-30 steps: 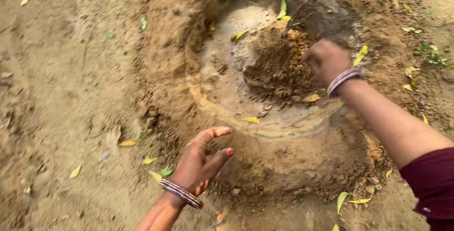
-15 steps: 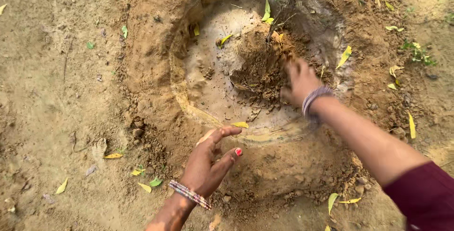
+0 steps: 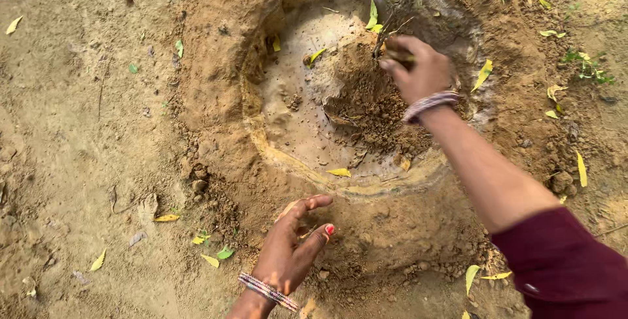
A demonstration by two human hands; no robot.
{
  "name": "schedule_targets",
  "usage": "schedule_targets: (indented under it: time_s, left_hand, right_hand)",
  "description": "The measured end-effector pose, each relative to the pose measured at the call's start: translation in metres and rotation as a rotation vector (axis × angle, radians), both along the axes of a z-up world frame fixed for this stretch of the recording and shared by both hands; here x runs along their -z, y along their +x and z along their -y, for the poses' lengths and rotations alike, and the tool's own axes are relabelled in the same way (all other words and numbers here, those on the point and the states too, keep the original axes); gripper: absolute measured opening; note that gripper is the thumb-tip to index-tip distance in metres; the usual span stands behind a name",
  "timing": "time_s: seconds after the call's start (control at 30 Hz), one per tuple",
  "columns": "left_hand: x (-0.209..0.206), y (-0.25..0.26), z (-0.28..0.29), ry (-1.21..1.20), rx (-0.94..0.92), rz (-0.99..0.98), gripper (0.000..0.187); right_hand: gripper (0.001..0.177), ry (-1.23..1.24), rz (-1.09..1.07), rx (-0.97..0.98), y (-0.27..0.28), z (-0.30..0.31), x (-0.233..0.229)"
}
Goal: The person plants a green flowering plant in the soil by hand, using their fingers to create a hole, placing the plant, and then pushing dirt back around the base to secure it.
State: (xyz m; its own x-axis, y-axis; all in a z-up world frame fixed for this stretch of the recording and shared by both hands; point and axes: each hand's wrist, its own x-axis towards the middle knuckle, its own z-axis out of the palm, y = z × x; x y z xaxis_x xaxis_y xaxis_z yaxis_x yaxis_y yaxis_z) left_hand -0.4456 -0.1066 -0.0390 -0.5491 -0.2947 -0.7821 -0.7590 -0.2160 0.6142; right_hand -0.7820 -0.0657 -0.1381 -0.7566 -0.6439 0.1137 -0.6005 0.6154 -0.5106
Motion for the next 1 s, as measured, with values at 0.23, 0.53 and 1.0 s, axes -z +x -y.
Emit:
schedule_targets:
  time_s: [0.23,0.53,1.0]
  left_hand:
    - [0.008,-0.002,-0.012,-0.017,-0.056,-0.129,0.051]
    - [0.008,0.013,-0.017,0.062,-0.28,-0.398,0.04]
    - [-0.04,0.098,-0.033,-0.168,-0.155,-0.065,0.052]
  right_hand:
    - [0.065,-0.123,-0.041,-0.054,0.006,0.031,0.085]
    - [0.074,0.037,0.024,-0.029,-0.015,0.032,0.095]
    - [0.093,-0.091,-0.244,0.179,0.022,0.035,0.078]
